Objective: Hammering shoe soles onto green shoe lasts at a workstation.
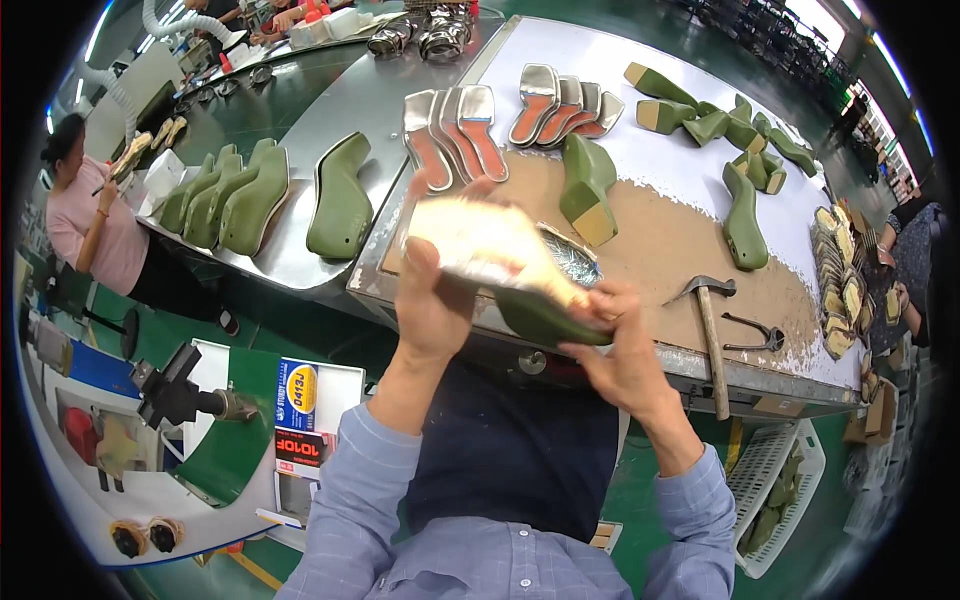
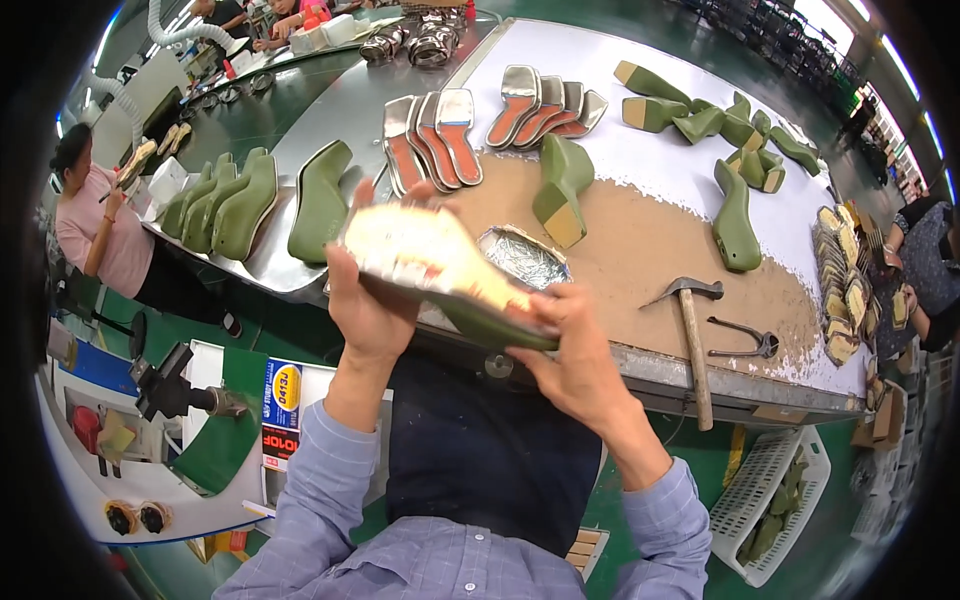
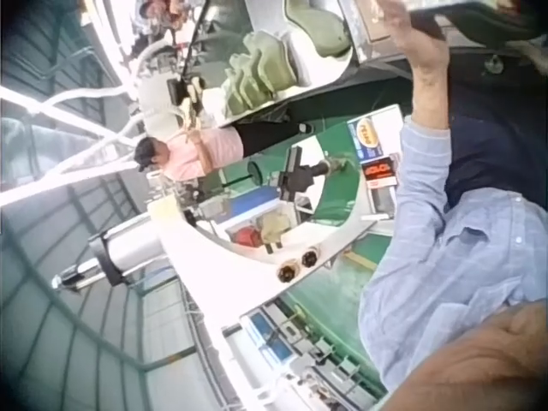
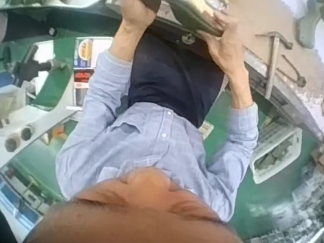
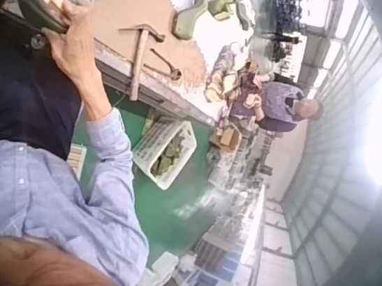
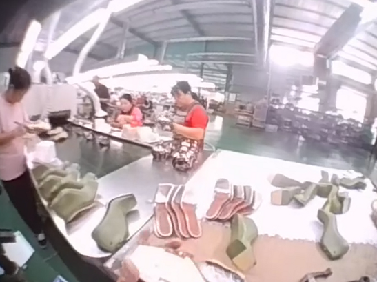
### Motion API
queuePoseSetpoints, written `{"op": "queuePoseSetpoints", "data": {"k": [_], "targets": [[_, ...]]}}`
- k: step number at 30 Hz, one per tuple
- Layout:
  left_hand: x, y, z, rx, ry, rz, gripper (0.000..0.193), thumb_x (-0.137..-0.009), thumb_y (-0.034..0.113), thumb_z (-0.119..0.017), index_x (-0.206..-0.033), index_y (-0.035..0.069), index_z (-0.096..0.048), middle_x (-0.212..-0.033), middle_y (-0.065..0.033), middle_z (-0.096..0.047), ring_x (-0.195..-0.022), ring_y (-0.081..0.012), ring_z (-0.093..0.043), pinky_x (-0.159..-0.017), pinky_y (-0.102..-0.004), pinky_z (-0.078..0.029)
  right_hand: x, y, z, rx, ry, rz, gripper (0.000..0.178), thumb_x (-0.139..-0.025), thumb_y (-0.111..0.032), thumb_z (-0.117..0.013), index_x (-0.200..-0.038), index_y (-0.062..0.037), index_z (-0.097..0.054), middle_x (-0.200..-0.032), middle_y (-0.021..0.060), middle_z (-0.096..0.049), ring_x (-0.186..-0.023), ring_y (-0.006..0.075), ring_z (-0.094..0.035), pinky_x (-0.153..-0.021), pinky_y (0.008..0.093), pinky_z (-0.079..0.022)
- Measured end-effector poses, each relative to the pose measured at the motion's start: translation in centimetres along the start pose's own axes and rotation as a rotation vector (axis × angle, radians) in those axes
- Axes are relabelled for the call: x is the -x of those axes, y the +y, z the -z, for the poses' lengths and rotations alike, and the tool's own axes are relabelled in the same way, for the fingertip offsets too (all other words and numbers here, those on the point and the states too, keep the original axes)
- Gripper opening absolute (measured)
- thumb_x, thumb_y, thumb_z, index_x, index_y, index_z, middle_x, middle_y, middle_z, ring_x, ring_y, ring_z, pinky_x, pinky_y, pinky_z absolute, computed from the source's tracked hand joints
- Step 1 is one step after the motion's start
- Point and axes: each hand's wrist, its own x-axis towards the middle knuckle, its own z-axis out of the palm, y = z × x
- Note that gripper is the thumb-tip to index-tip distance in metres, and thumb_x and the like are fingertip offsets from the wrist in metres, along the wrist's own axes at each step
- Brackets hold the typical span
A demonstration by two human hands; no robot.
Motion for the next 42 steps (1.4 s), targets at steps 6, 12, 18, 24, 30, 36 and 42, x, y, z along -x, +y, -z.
{"op": "queuePoseSetpoints", "data": {"k": [6, 12, 18, 24, 30, 36, 42], "targets": [[4.9, 0.8, 9.2, -0.642, 0.333, -0.027, 0.042, -0.086, 0.002, -0.051, -0.127, -0.002, -0.046, -0.118, -0.0195, -0.056, -0.105, -0.0276, -0.059, -0.096, -0.0357, -0.046, 2.1, 0.9, -2.9, 0.331, -0.103, 0.131, 0.056, -0.067, -0.005, -0.078, -0.115, -0.009, -0.048, -0.112, 0.0209, -0.049, -0.1, 0.0403, -0.053, -0.083, 0.0459, -0.046], [-4.4, -4.6, 3.4, -1.461, -0.66, -0.085, 0.032, -0.071, 0.002, -0.061, -0.101, 0.003, -0.068, -0.099, -0.0187, -0.066, -0.094, -0.0375, -0.063, -0.085, -0.0413, -0.05, 2.3, 1.2, -4.2, 0.297, -0.076, 0.107, 0.055, -0.067, -0.004, -0.078, -0.113, -0.0098, -0.049, -0.113, 0.0214, -0.051, -0.099, 0.0412, -0.055, -0.081, 0.0465, -0.048], [-8.7, -14.0, 0.6, -1.971, -0.929, 0.037, 0.015, -0.068, 0.009, -0.067, -0.08, 0.001, -0.071, -0.085, -0.0215, -0.068, -0.083, -0.0341, -0.068, -0.073, -0.0405, -0.055, 3.0, 0.5, -3.9, 0.328, -0.039, 0.071, 0.055, -0.069, -0.005, -0.079, -0.113, -0.0072, -0.046, -0.112, 0.0245, -0.051, -0.098, 0.0439, -0.054, -0.08, 0.0476, -0.047], [-8.4, -13.3, 1.9, -1.801, -0.869, 0.171, 0.014, -0.069, 0.007, -0.063, -0.079, 0.004, -0.072, -0.081, -0.0222, -0.068, -0.08, -0.0384, -0.067, -0.072, -0.0428, -0.055, 2.7, 0.2, -3.8, 0.327, -0.038, 0.089, 0.058, -0.068, 0.0, -0.078, -0.113, -0.0063, -0.042, -0.114, 0.0245, -0.05, -0.097, 0.0438, -0.056, -0.079, 0.0461, -0.048], [-8.9, -11.1, 1.5, -1.673, -0.75, 0.115, 0.02, -0.073, 0.007, -0.061, -0.087, 0.007, -0.074, -0.084, -0.0195, -0.068, -0.081, -0.0368, -0.067, -0.077, -0.0424, -0.054, 2.5, 0.7, -4.1, 0.31, 0.005, 0.097, 0.053, -0.068, -0.005, -0.078, -0.112, -0.0084, -0.048, -0.109, 0.0224, -0.05, -0.094, 0.042, -0.055, -0.078, 0.0471, -0.047], [-7.7, -6.6, 0.5, -1.389, -0.739, 0.16, 0.017, -0.083, 0.01, -0.065, -0.097, 0.005, -0.072, -0.092, -0.017, -0.069, -0.086, -0.0316, -0.067, -0.076, -0.0374, -0.051, 2.4, 0.5, -4.1, 0.315, -0.01, 0.054, 0.052, -0.067, -0.007, -0.078, -0.112, -0.0081, -0.051, -0.11, 0.0207, -0.05, -0.098, 0.0393, -0.054, -0.082, 0.046, -0.047], [0.6, 0.2, -0.6, -1.321, -0.656, 0.243, 0.014, -0.084, 0.008, -0.064, -0.096, 0.003, -0.07, -0.093, -0.0145, -0.07, -0.086, -0.0294, -0.068, -0.077, -0.035, -0.052, 3.0, 0.5, -2.7, 0.257, -0.042, 0.002, 0.051, -0.076, -0.021, -0.076, -0.118, -0.0047, -0.051, -0.12, 0.0212, -0.052, -0.106, 0.0381, -0.054, -0.089, 0.0445, -0.046]]}}
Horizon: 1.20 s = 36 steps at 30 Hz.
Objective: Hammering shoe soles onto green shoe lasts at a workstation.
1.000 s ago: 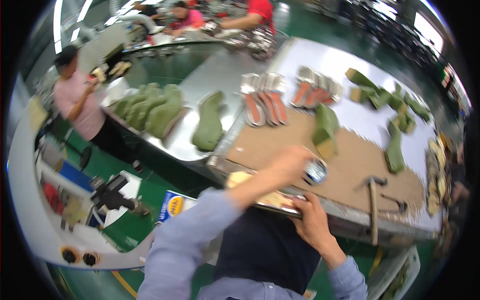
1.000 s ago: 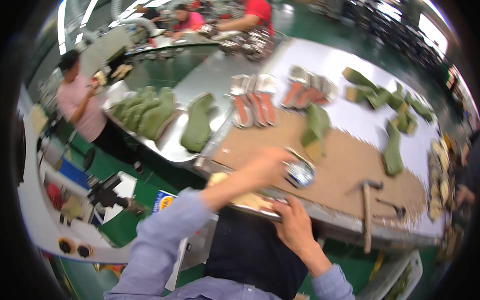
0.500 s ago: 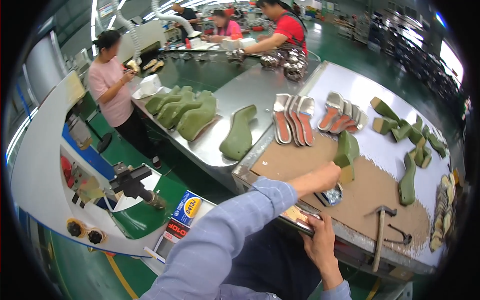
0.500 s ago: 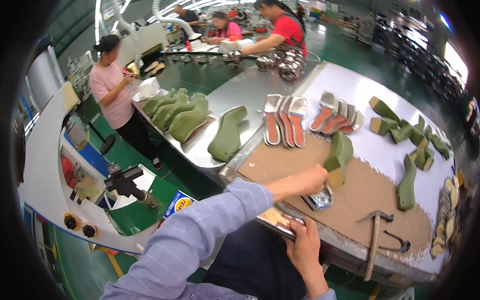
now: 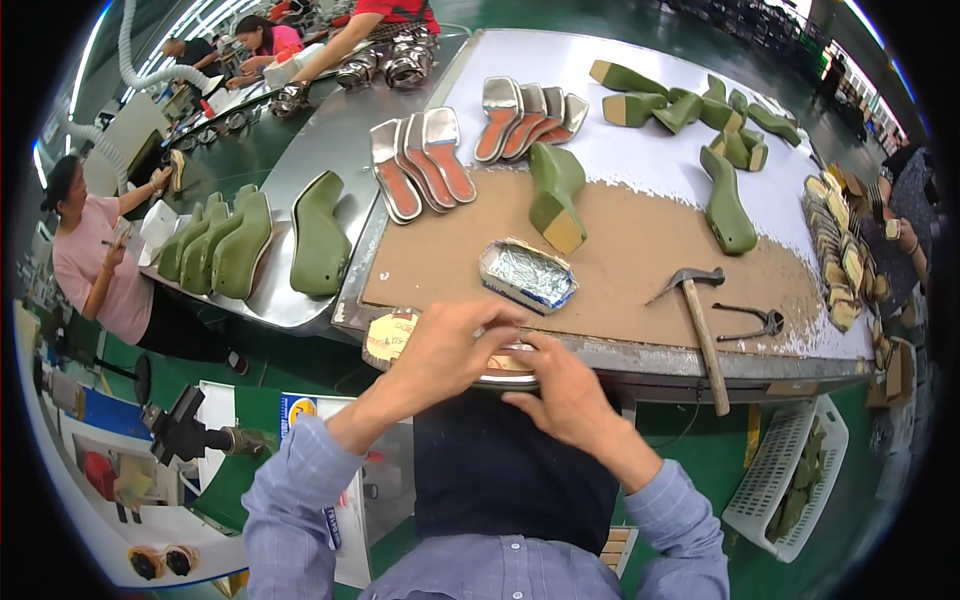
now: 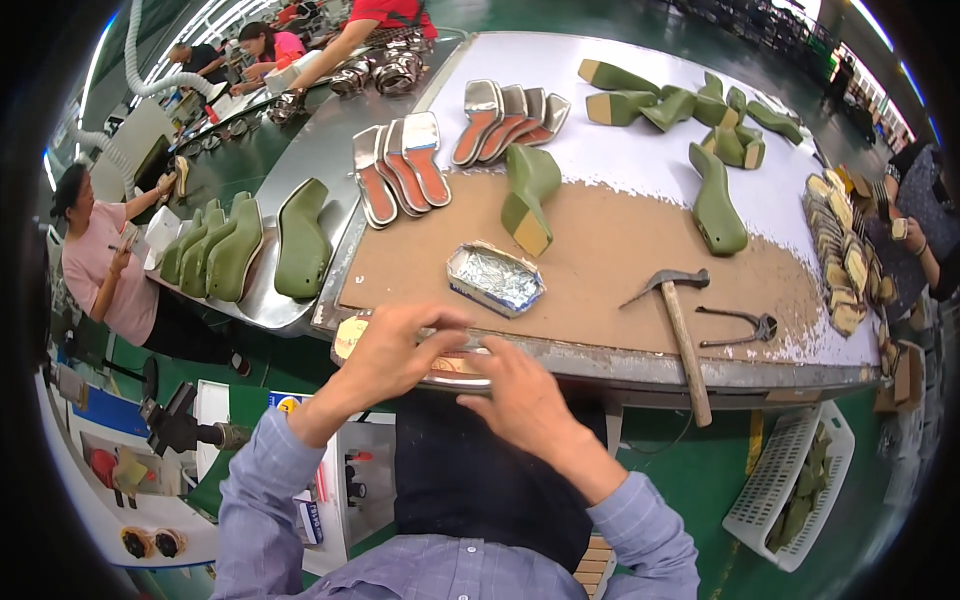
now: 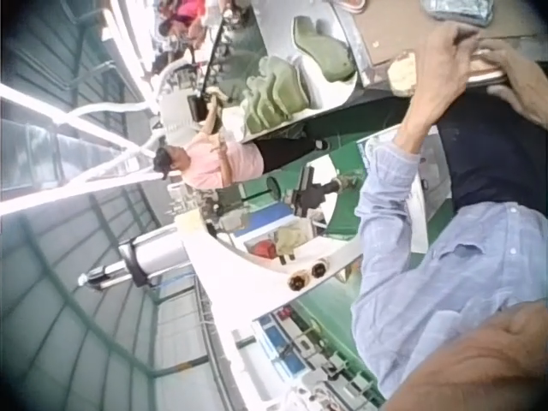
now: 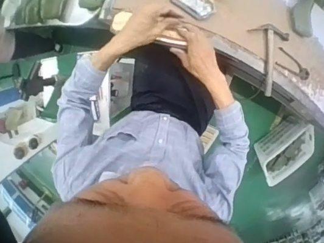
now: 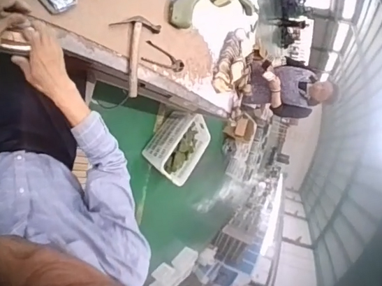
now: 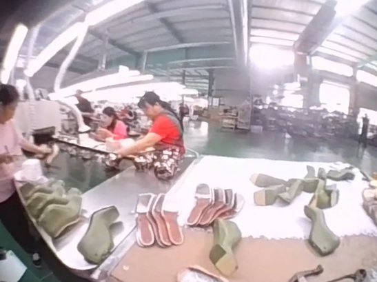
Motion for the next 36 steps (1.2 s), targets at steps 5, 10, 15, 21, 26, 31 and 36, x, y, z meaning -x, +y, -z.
{"op": "queuePoseSetpoints", "data": {"k": [5, 10, 15, 21, 26, 31, 36], "targets": [[1.7, -0.5, -0.7, 0.171, 0.014, 0.266, 0.011, -0.083, 0.013, -0.067, -0.092, 0.007, -0.071, -0.092, -0.0083, -0.072, -0.092, -0.0254, -0.068, -0.082, -0.0342, -0.051, 3.2, 3.8, 7.4, 0.796, 0.19, -0.29, 0.047, -0.079, -0.022, -0.072, -0.119, -0.0074, -0.053, -0.113, 0.0216, -0.053, -0.107, 0.038, -0.051, -0.09, 0.0476, -0.042], [0.3, -0.3, -1.5, -0.248, -0.037, 0.121, 0.014, -0.082, 0.024, -0.066, -0.088, 0.015, -0.074, -0.086, -0.0089, -0.067, -0.084, -0.0321, -0.063, -0.073, -0.0414, -0.048, 9.7, 9.1, 13.4, 0.995, -0.023, -0.579, 0.047, -0.087, -0.01, -0.06, -0.133, -0.0164, -0.05, -0.104, 0.0158, -0.054, -0.091, 0.0341, -0.056, -0.076, 0.045, -0.047], [0.4, -0.3, -1.5, -0.251, -0.055, 0.18, 0.016, -0.081, 0.026, -0.067, -0.088, 0.015, -0.075, -0.087, -0.0097, -0.068, -0.086, -0.0319, -0.063, -0.076, -0.042, -0.047, 8.6, 7.8, 14.1, 0.549, 0.183, -0.562, 0.044, -0.095, -0.002, -0.046, -0.137, -0.0145, -0.046, -0.1, 0.0199, -0.056, -0.085, 0.034, -0.058, -0.071, 0.0448, -0.049], [0.3, -0.2, -1.5, -0.32, -0.084, 0.178, 0.016, -0.079, 0.029, -0.072, -0.087, 0.015, -0.075, -0.093, -0.0019, -0.071, -0.086, -0.0247, -0.065, -0.075, -0.0364, -0.049, 9.0, 0.4, 12.1, -0.096, 0.315, -0.655, 0.044, -0.095, -0.003, -0.05, -0.138, -0.0079, -0.045, -0.063, 0.0005, -0.049, -0.057, 0.0065, -0.043, -0.052, 0.0227, -0.039], [0.5, -0.2, -1.5, -0.318, -0.09, 0.156, 0.016, -0.077, 0.028, -0.073, -0.087, 0.016, -0.076, -0.094, -0.0027, -0.072, -0.085, -0.0244, -0.065, -0.073, -0.0365, -0.049, 7.8, -3.9, 12.7, -0.068, 0.265, -0.328, 0.041, -0.092, -0.003, -0.058, -0.132, -0.0015, -0.05, -0.085, 0.009, -0.062, -0.062, 0.0077, -0.05, -0.058, 0.0226, -0.045], [0.6, 0.4, -1.5, -0.328, -0.02, 0.04, 0.015, -0.08, 0.027, -0.07, -0.085, 0.014, -0.076, -0.072, -0.0124, -0.066, -0.066, -0.0335, -0.062, -0.06, -0.0409, -0.048, 4.9, -6.1, 11.8, 0.021, 0.109, -0.089, 0.044, -0.087, -0.001, -0.063, -0.13, -0.0044, -0.054, -0.088, 0.0163, -0.067, -0.058, 0.0194, -0.059, -0.057, 0.0267, -0.05], [1.3, 0.5, -0.2, -0.538, -0.145, -0.043, 0.036, -0.077, 0.038, -0.073, -0.104, 0.014, -0.07, -0.096, -0.0094, -0.068, -0.097, -0.0324, -0.061, -0.083, -0.0453, -0.045, 5.4, -5.4, 11.1, -0.053, 0.109, -0.197, 0.043, -0.092, -0.004, -0.057, -0.133, -0.0093, -0.05, -0.067, 0.0114, -0.059, -0.052, 0.0182, -0.057, -0.049, 0.03, -0.047]]}}
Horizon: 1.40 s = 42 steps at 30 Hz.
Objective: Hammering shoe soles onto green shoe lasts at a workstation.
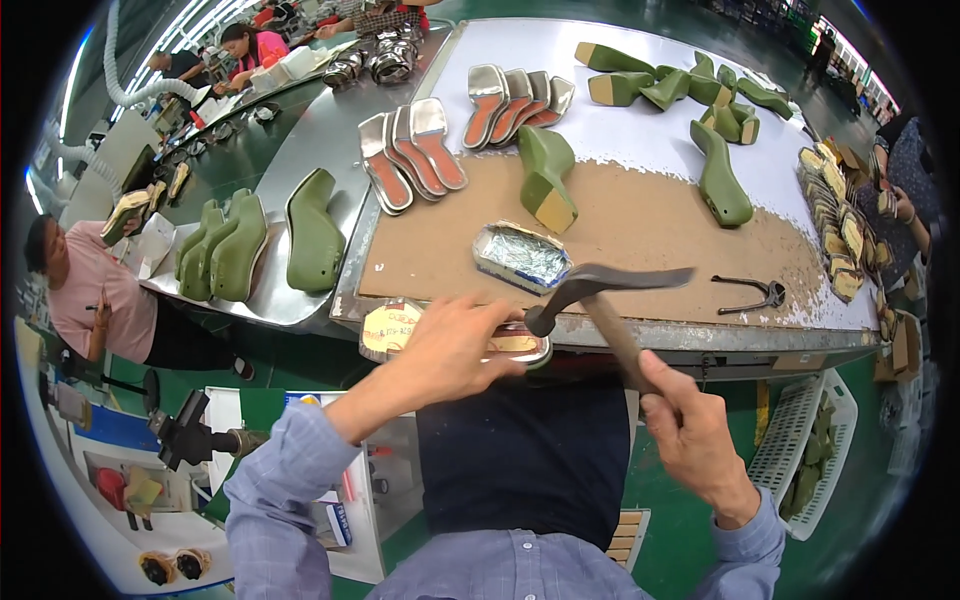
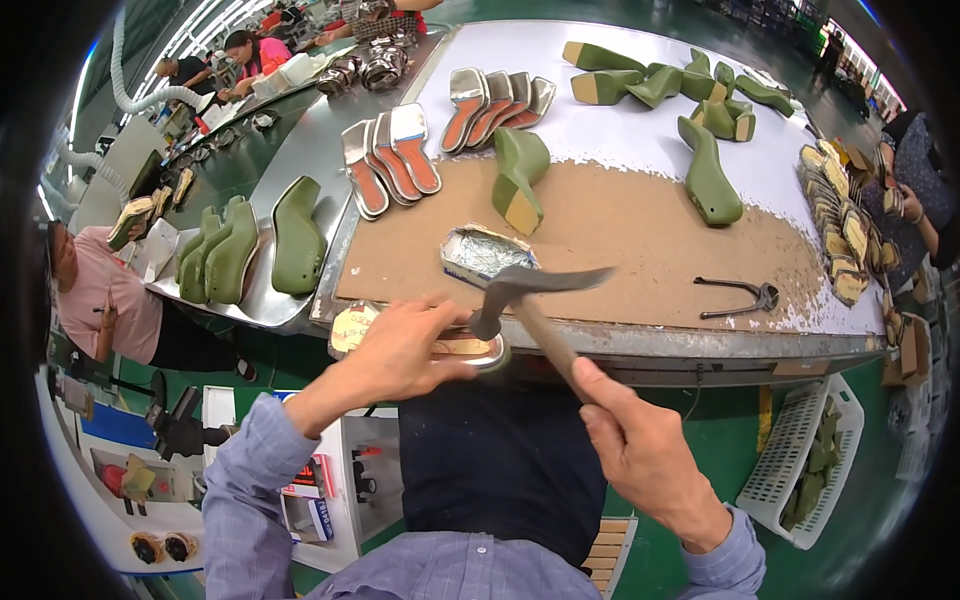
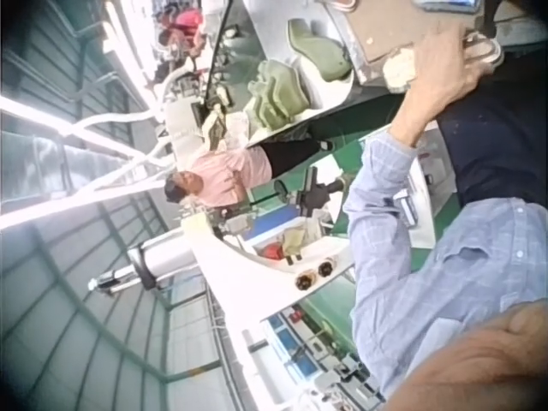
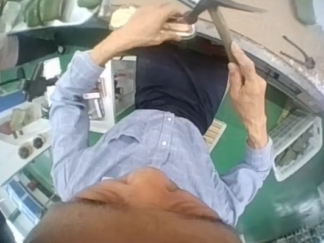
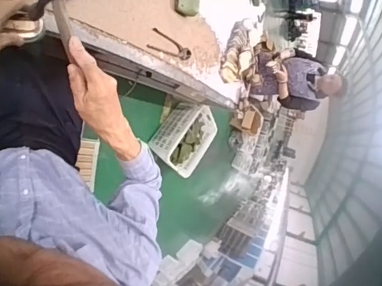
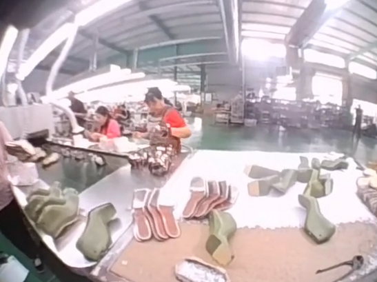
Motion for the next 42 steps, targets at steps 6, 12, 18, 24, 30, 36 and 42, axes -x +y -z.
{"op": "queuePoseSetpoints", "data": {"k": [6, 12, 18, 24, 30, 36, 42], "targets": [[1.1, -3.1, 0.4, -0.158, -0.05, -0.236, 0.054, -0.074, 0.044, -0.074, -0.116, 0.012, -0.06, -0.108, -0.0055, -0.062, -0.107, -0.0261, -0.056, -0.094, -0.0422, -0.037, 2.2, 1.0, 1.0, -0.573, 0.147, -0.676, 0.043, -0.099, -0.012, -0.048, -0.14, -0.011, -0.037, -0.057, 0.0024, -0.049, -0.038, 0.0072, -0.042, -0.034, 0.0217, -0.033], [1.1, -2.3, 0.5, -0.198, -0.075, -0.2, 0.05, -0.075, 0.039, -0.072, -0.114, 0.01, -0.06, -0.099, -0.0085, -0.057, -0.095, -0.025, -0.057, -0.083, -0.0395, -0.038, 2.2, 0.9, 1.4, -0.121, 0.134, -0.201, 0.041, -0.091, -0.002, -0.06, -0.131, -0.002, -0.05, -0.087, 0.0083, -0.063, -0.058, 0.0085, -0.056, -0.05, 0.0205, -0.043], [1.1, -2.1, 0.0, -0.196, -0.051, -0.22, 0.049, -0.074, 0.039, -0.073, -0.111, 0.01, -0.059, -0.098, -0.0091, -0.057, -0.095, -0.0255, -0.057, -0.083, -0.0399, -0.038, 1.6, -0.7, 1.0, -0.1, 0.213, 0.097, 0.036, -0.088, -0.004, -0.064, -0.123, -0.0017, -0.058, -0.115, 0.0189, -0.065, -0.079, 0.017, -0.066, -0.065, 0.0267, -0.053], [1.8, -2.9, -0.3, -0.195, -0.041, -0.188, 0.042, -0.076, 0.039, -0.07, -0.106, 0.011, -0.059, -0.096, -0.0092, -0.058, -0.092, -0.0257, -0.058, -0.08, -0.0409, -0.039, 0.2, -1.5, 2.0, 0.195, 0.252, 0.099, 0.037, -0.088, -0.003, -0.064, -0.124, -0.0015, -0.057, -0.117, 0.0194, -0.063, -0.084, 0.0235, -0.068, -0.074, 0.031, -0.054], [1.2, -2.7, -0.1, -0.198, -0.045, -0.205, 0.046, -0.075, 0.04, -0.072, -0.109, 0.011, -0.058, -0.099, -0.0088, -0.057, -0.096, -0.0263, -0.057, -0.083, -0.0407, -0.039, 2.3, 0.1, -2.8, -0.031, -0.006, -0.167, 0.04, -0.085, -0.003, -0.067, -0.124, -0.002, -0.059, -0.114, 0.0201, -0.065, -0.097, 0.0262, -0.068, -0.083, 0.0328, -0.054], [1.8, -2.1, -0.4, -0.175, -0.017, -0.206, 0.043, -0.074, 0.039, -0.071, -0.105, 0.011, -0.059, -0.097, -0.0086, -0.059, -0.095, -0.0258, -0.059, -0.083, -0.0422, -0.04, 5.2, 0.6, -1.0, -0.264, 0.465, 0.04, 0.036, -0.088, -0.004, -0.064, -0.123, 0.0011, -0.058, -0.102, 0.0199, -0.068, -0.091, 0.0241, -0.068, -0.077, 0.0297, -0.053], [1.9, -2.6, -0.3, -0.188, -0.054, -0.186, 0.048, -0.075, 0.04, -0.072, -0.11, 0.011, -0.059, -0.098, -0.0095, -0.057, -0.096, -0.0271, -0.057, -0.082, -0.0398, -0.039, 1.3, 0.8, -3.9, 0.104, 0.072, 0.005, 0.046, -0.083, -0.01, -0.07, -0.127, -0.0135, -0.058, -0.068, 0.0137, -0.058, -0.058, 0.0317, -0.059, -0.053, 0.0391, -0.049]]}}
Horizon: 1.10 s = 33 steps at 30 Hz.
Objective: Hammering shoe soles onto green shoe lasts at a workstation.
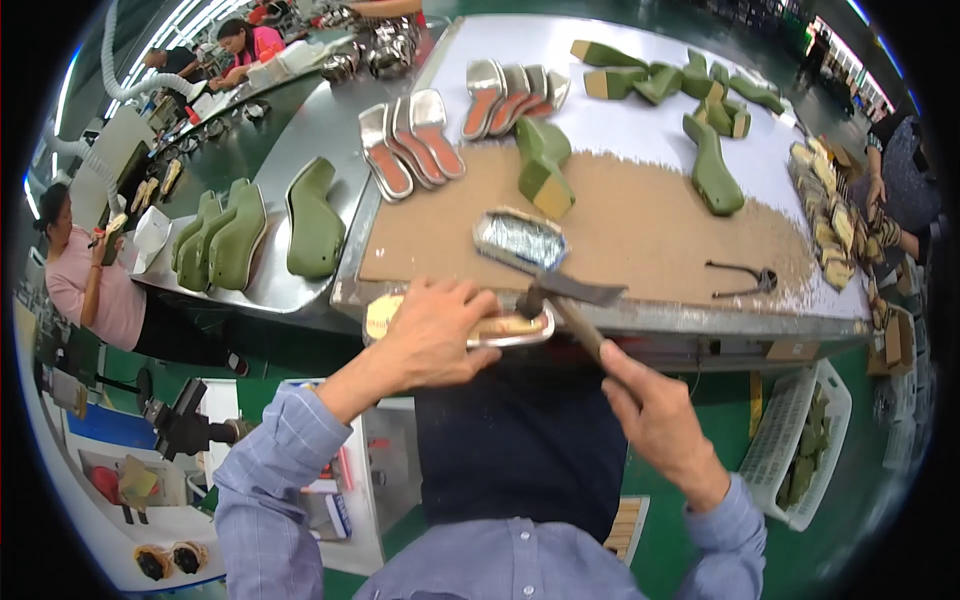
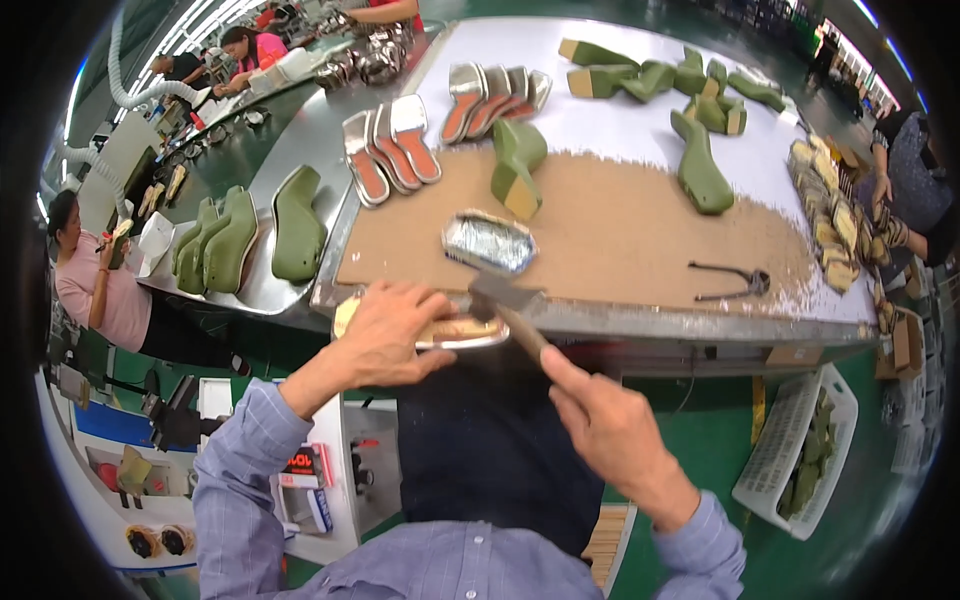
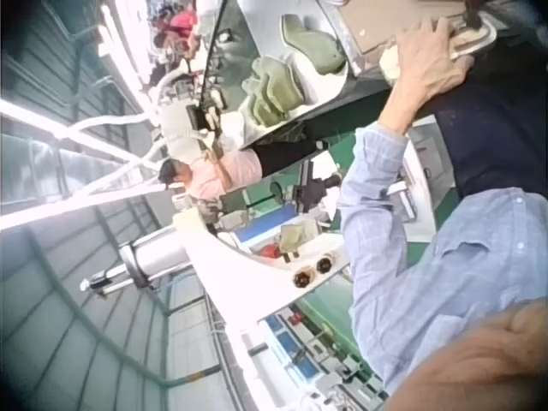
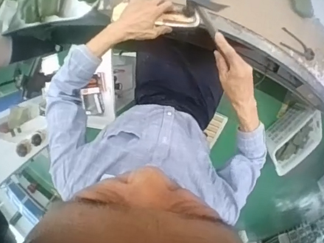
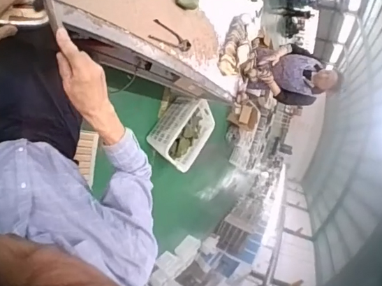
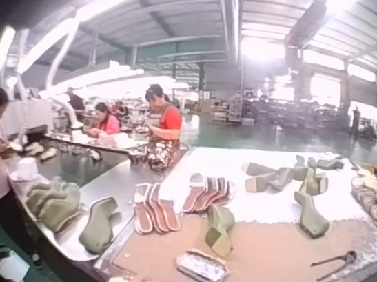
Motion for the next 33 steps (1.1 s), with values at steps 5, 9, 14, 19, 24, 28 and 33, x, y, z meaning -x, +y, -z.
{"op": "queuePoseSetpoints", "data": {"k": [5, 9, 14, 19, 24, 28, 33], "targets": [[-1.1, -3.3, 0.8, 0.539, 0.188, 0.121, 0.055, -0.079, 0.043, -0.069, -0.12, 0.008, -0.058, -0.122, -0.0154, -0.058, -0.116, -0.0325, -0.053, -0.104, -0.0466, -0.033, -2.3, 5.6, 3.9, 0.572, -0.031, -0.156, 0.044, -0.083, -0.007, -0.065, -0.125, -0.0189, -0.06, -0.083, 0.0151, -0.064, -0.073, 0.0346, -0.062, -0.063, 0.0402, -0.05], [-1.5, -13.2, -0.8, -0.231, 0.368, 0.891, 0.072, -0.08, 0.04, -0.07, -0.137, 0.004, -0.044, -0.147, -0.0185, -0.036, -0.136, -0.0381, -0.031, -0.109, -0.05, -0.029, -4.0, 8.3, 3.5, 0.776, 0.136, 0.124, 0.04, -0.082, -0.013, -0.067, -0.122, -0.015, -0.06, -0.116, 0.0185, -0.058, -0.101, 0.0372, -0.056, -0.084, 0.0473, -0.046], [3.2, -21.2, -2.4, -0.298, 0.293, 1.031, 0.081, -0.076, 0.032, -0.071, -0.142, 0.003, -0.035, -0.151, -0.0204, -0.027, -0.139, -0.0402, -0.023, -0.107, -0.054, -0.032, -7.6, 0.5, -4.8, 0.203, -0.315, 0.36, 0.062, -0.073, -0.03, -0.078, -0.129, -0.0187, -0.054, -0.115, 0.0149, -0.054, -0.105, 0.034, -0.054, -0.088, 0.0464, -0.043], [9.6, -28.0, 2.4, 0.364, 0.582, 1.133, 0.08, -0.069, 0.01, -0.063, -0.143, 0.003, -0.033, -0.126, -0.0247, -0.056, -0.118, -0.0382, -0.053, -0.1, -0.0406, -0.042, -8.5, 2.2, -8.4, 0.093, -0.28, 0.41, 0.059, -0.072, -0.024, -0.079, -0.127, -0.02, -0.055, -0.097, 0.0136, -0.056, -0.079, 0.0308, -0.06, -0.066, 0.0386, -0.051], [11.6, -27.8, 2.2, 0.049, 0.723, 0.843, 0.075, -0.083, 0.023, -0.068, -0.145, 0.003, -0.03, -0.14, -0.0256, -0.043, -0.13, -0.0332, -0.044, -0.107, -0.0367, -0.034, -9.8, -3.1, -11.1, -0.951, -0.094, -0.107, 0.067, -0.084, -0.034, -0.073, -0.132, -0.0035, -0.037, -0.123, 0.0158, -0.055, -0.11, 0.0209, -0.056, -0.092, 0.0332, -0.046], [7.6, -20.5, 5.6, 0.595, 0.896, 0.738, 0.082, -0.085, 0.039, -0.068, -0.146, 0.003, -0.027, -0.144, -0.0247, -0.038, -0.133, -0.0328, -0.04, -0.109, -0.0388, -0.032, -17.0, -7.6, -18.3, -1.663, -0.228, -0.594, 0.037, -0.098, -0.042, -0.045, -0.118, -0.0097, -0.045, -0.103, 0.0086, -0.057, -0.084, 0.0197, -0.061, -0.063, 0.0369, -0.054], [5.4, -17.7, 4.1, 0.052, 0.533, 0.791, 0.078, -0.078, 0.033, -0.073, -0.143, 0.011, -0.036, -0.141, -0.0294, -0.037, -0.125, -0.0475, -0.043, -0.103, -0.046, -0.039, -22.4, -6.6, -30.8, -0.756, -0.702, -0.317, 0.032, -0.098, -0.03, -0.048, -0.11, -0.0027, -0.061, -0.085, 0.0129, -0.065, -0.064, 0.023, -0.062, -0.058, 0.0336, -0.052]]}}
